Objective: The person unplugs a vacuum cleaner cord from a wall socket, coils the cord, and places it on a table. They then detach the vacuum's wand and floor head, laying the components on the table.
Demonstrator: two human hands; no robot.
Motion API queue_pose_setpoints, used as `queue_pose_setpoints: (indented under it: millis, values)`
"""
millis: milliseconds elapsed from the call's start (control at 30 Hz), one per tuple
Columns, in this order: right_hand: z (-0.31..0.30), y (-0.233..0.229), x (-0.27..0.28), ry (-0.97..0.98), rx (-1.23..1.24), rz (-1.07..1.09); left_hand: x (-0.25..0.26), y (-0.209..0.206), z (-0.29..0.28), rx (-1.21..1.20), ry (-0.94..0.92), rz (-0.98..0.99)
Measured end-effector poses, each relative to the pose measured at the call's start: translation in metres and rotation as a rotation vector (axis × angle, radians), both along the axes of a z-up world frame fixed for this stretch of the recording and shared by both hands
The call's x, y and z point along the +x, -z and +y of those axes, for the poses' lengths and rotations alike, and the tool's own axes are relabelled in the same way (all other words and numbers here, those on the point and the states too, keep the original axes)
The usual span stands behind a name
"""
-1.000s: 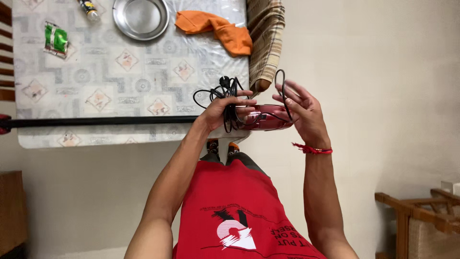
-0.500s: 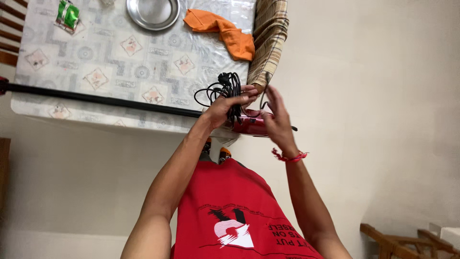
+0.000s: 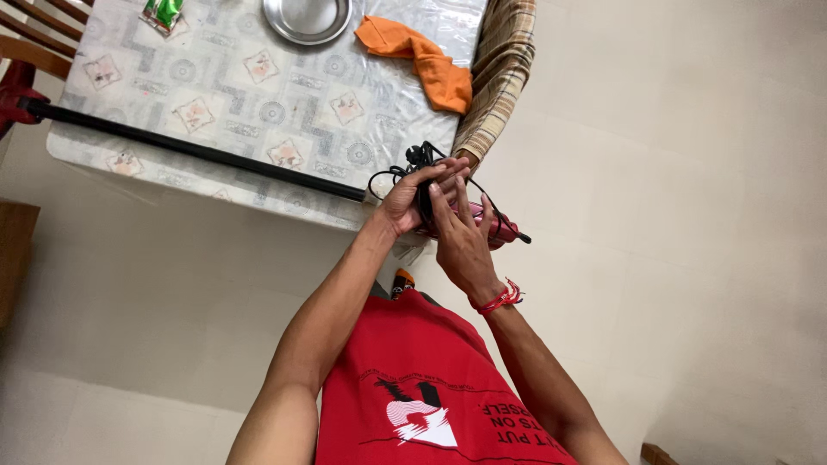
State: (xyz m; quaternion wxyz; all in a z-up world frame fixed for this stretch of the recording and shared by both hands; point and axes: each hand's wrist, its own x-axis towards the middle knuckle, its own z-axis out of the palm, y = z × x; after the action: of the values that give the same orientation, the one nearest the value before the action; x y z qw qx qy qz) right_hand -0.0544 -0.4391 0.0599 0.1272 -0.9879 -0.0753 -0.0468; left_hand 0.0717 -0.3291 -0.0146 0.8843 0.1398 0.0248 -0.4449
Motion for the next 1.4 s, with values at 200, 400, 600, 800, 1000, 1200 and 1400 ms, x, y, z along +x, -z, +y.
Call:
queue_pose_setpoints:
  millis: [200,400,600,800,1000,1200,1400]
  values:
    - [-0.015,-0.010,-0.017,-0.073,0.532,-0.062,0.007,0.011,0.009,-0.105,0.053,0.029]
    - [-0.065,-0.026,0.024,-0.061,0.592,-0.135,0.040,0.019,0.039,-0.408,0.630,0.132]
    - [-0.068,-0.053,0.124,-0.358,0.153,0.242,0.087,-0.001,0.042,0.278,0.845,-0.352]
    - [-0.031,-0.048,0.192,-0.430,-0.039,0.552,0.130,0.005,0.039,0.256,1.151,-0.343]
    - [-0.039,0.021,0.228,-0.313,0.141,0.676,0.172,0.040,0.050,0.379,1.105,-0.395]
    - [-0.037,0.090,0.243,-0.091,0.103,0.831,0.217,0.047,0.059,1.008,0.945,-1.254]
    - [-0.042,0.140,0.250,0.255,0.006,0.791,0.204,0.065,0.069,1.385,0.340,-2.129]
